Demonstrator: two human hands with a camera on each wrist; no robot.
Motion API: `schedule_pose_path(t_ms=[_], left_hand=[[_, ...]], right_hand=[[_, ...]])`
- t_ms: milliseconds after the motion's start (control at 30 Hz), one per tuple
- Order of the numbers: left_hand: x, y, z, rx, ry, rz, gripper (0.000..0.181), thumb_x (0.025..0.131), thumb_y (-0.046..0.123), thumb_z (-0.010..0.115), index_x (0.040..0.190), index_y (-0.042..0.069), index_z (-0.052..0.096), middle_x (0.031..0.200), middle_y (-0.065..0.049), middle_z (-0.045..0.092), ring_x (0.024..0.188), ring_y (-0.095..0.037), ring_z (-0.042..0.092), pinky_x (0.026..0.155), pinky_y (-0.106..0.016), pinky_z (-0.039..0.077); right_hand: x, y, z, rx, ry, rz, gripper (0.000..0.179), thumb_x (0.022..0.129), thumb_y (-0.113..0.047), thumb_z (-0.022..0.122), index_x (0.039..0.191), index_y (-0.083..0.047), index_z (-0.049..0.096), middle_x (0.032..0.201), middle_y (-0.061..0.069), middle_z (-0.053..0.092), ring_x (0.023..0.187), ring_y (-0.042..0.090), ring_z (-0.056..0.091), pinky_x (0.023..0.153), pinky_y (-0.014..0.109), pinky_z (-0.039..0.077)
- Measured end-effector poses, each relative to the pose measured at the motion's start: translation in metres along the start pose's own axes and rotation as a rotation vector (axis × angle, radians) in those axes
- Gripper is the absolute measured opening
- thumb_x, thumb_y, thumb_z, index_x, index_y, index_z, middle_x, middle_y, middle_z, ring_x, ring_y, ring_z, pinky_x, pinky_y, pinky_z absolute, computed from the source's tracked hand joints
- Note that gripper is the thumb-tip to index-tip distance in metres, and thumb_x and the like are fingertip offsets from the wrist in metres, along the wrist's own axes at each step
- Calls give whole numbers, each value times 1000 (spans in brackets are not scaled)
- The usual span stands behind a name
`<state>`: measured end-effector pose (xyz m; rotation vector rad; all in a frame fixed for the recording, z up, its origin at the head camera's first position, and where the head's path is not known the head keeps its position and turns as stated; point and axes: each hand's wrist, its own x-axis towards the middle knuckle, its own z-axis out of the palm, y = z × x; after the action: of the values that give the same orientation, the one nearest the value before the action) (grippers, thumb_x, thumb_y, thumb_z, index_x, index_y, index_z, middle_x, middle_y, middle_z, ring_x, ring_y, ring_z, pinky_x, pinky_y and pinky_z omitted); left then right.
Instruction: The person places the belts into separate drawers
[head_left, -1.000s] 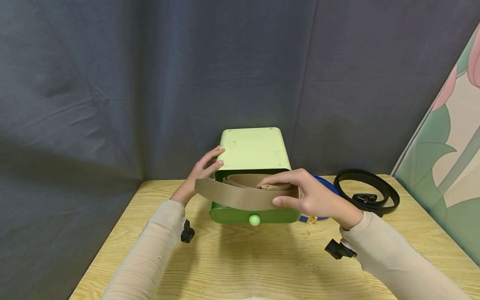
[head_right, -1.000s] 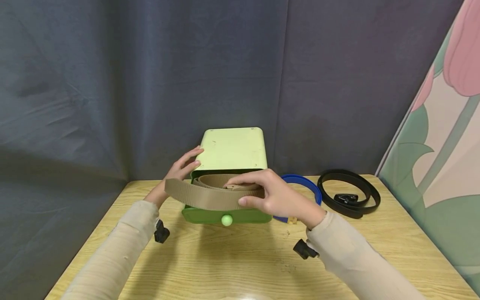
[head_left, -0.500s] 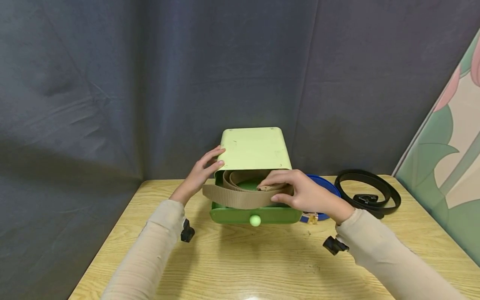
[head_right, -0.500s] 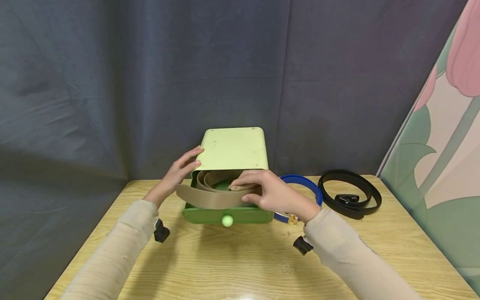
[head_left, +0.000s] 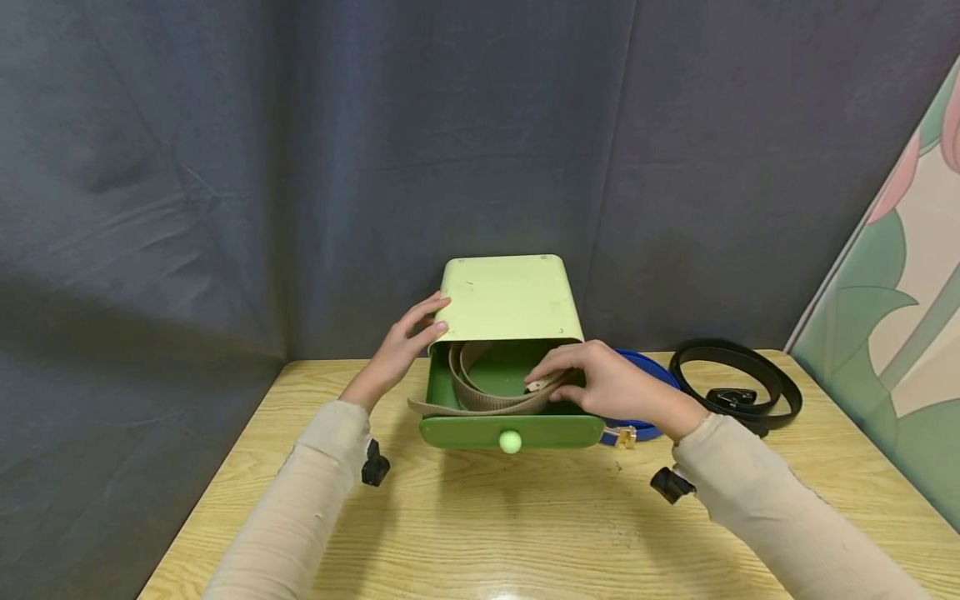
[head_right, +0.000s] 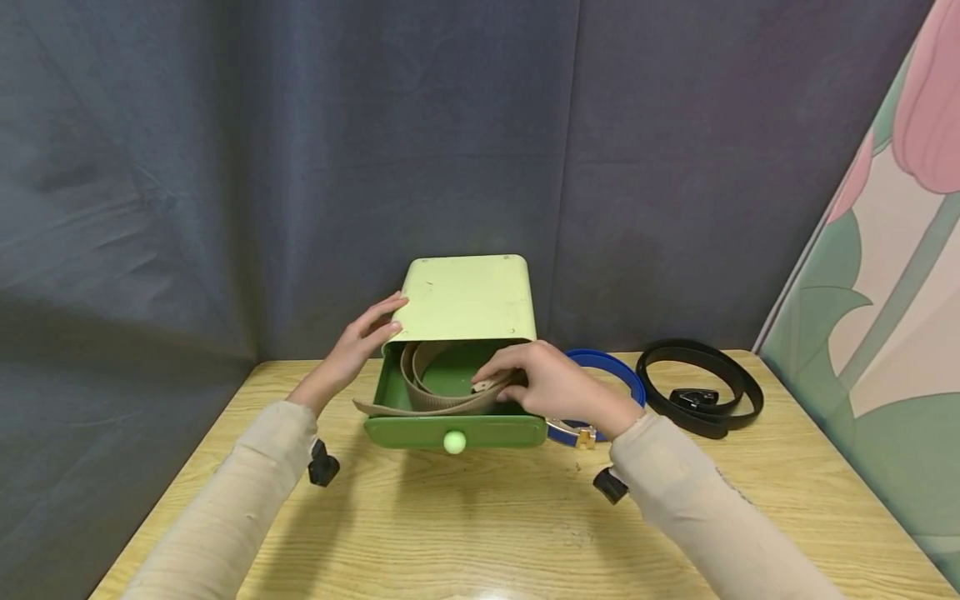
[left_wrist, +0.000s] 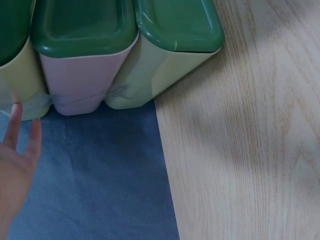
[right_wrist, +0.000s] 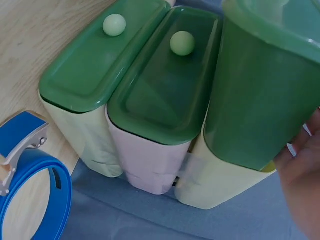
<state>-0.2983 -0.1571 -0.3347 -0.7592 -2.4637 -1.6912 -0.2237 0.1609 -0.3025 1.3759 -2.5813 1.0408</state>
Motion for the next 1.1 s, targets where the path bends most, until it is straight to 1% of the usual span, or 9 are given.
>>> schedule_pose_path(t_ms=[100, 333, 467, 600, 667, 800, 900, 967, 1100], left_hand=[[0, -1, 0, 2, 2, 3, 48, 104, 21, 53, 150, 13, 45, 162, 0, 24, 128, -30, 40, 104, -54, 35], [0, 0, 0, -1, 2, -4, 47, 104, 22, 53, 150, 13, 45, 162, 0, 24, 128, -31, 40, 104, -55, 34], [1, -1, 0, -4, 5, -8, 47, 104, 21, 52, 150, 13, 45, 162, 0, 24, 128, -30, 40, 104, -54, 35], [1, 0, 0, -12, -2, -13, 48, 104, 18, 52, 151, 10, 43, 163, -3, 21, 129, -32, 39, 105, -55, 34], [0, 4, 1, -20, -11, -18, 48, 104, 16, 51, 151, 7, 41, 163, -6, 20, 130, -34, 37, 105, -56, 33], [-6, 23, 1, -12, -21, -24, 48, 104, 12, 50, 150, 1, 40, 163, -12, 20, 131, -36, 37, 106, -55, 33], [-10, 35, 2, -2, -22, -26, 48, 103, 11, 49, 149, -2, 40, 162, -15, 20, 131, -37, 37, 107, -54, 33], [-10, 36, 2, -1, -21, -25, 48, 103, 11, 49, 149, -2, 40, 162, -15, 20, 131, -37, 37, 107, -54, 33], [-5, 18, 2, -15, -9, -19, 49, 104, 13, 51, 150, 1, 40, 163, -12, 20, 130, -37, 38, 106, -56, 32]], right_hand=[[0, 4, 0, 1, -12, 16, 37, 86, 10, 71, 115, -12, 74, 109, -4, 70, 94, 11, 66, 76, 32, 55], [1, 11, 0, 51, -69, 59, 36, 86, 9, 71, 115, -14, 73, 110, -1, 71, 91, 13, 68, 76, 29, 57], [3, 9, -2, 33, -86, 70, 33, 86, 5, 73, 113, -13, 74, 108, -1, 71, 90, 10, 67, 75, 27, 56], [3, 7, -5, 6, -90, 69, 35, 85, 9, 71, 114, -11, 74, 109, -1, 70, 93, 11, 67, 77, 26, 56], [2, 8, -6, -8, -92, 67, 37, 86, 13, 69, 114, -11, 73, 110, -1, 70, 95, 12, 67, 78, 25, 55], [0, 10, -8, -20, -96, 71, 44, 87, 19, 63, 116, -13, 72, 112, 0, 69, 98, 14, 66, 79, 25, 55], [-2, 9, -8, -28, -88, 72, 45, 86, 19, 62, 118, -12, 71, 115, 1, 68, 100, 15, 66, 81, 26, 55], [-3, 8, -9, -26, -72, 62, 44, 86, 18, 65, 120, -10, 70, 116, 3, 68, 101, 17, 66, 81, 26, 55], [-8, 4, -10, -50, 2, 24, 40, 85, 10, 71, 121, -8, 70, 118, 2, 68, 104, 18, 65, 84, 31, 55]])
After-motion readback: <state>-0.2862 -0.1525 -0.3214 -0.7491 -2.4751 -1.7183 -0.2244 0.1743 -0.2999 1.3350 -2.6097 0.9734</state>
